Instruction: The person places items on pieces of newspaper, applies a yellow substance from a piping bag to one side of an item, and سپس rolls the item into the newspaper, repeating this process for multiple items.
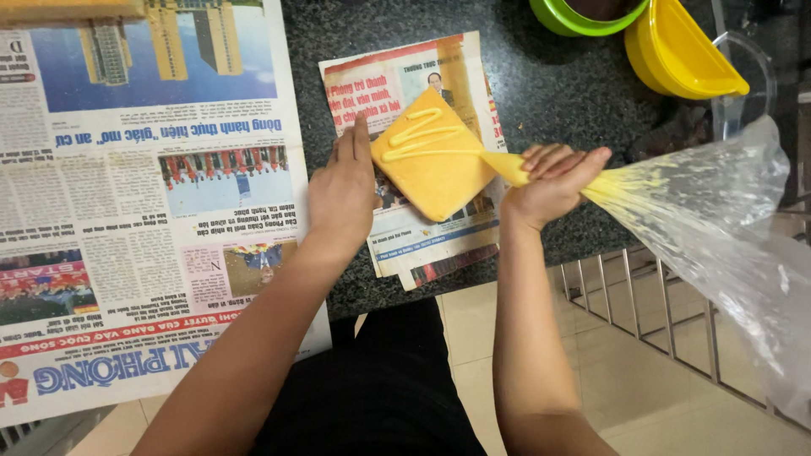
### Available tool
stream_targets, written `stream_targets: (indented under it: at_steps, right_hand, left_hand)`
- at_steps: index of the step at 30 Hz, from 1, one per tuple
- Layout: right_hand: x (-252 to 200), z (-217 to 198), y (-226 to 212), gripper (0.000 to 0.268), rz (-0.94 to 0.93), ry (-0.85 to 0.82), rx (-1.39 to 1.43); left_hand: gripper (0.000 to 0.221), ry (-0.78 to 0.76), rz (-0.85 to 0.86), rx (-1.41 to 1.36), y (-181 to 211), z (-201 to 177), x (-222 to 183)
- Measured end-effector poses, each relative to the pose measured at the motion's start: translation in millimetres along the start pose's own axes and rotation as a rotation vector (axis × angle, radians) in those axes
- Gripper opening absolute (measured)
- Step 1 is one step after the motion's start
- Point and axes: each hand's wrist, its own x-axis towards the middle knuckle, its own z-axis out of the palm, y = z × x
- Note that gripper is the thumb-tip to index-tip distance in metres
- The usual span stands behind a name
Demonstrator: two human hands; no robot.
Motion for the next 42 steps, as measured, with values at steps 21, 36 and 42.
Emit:
stream_targets:
  at_steps: [21,36,42]
  right_hand:
    - [-19.1,-14.8,-13.6,0.061,0.064,-0.034,-0.030]
    - [-44.2,-21.9,-23.4,0.060,0.109,-0.161,-0.071]
    - [-29.7,-39.3,-27.6,0.051,0.209,-0.076,-0.180]
  left_hand:
    - [0.124,0.018,0.017,-0.022,1.9,-1.4,0.5]
    - [0.125,-0.006,-0.037,-0.025,4.5,-2.6,0.3]
    - [0.123,-0.036,-0.063,-0.064,6.8,-8.9,-1.0]
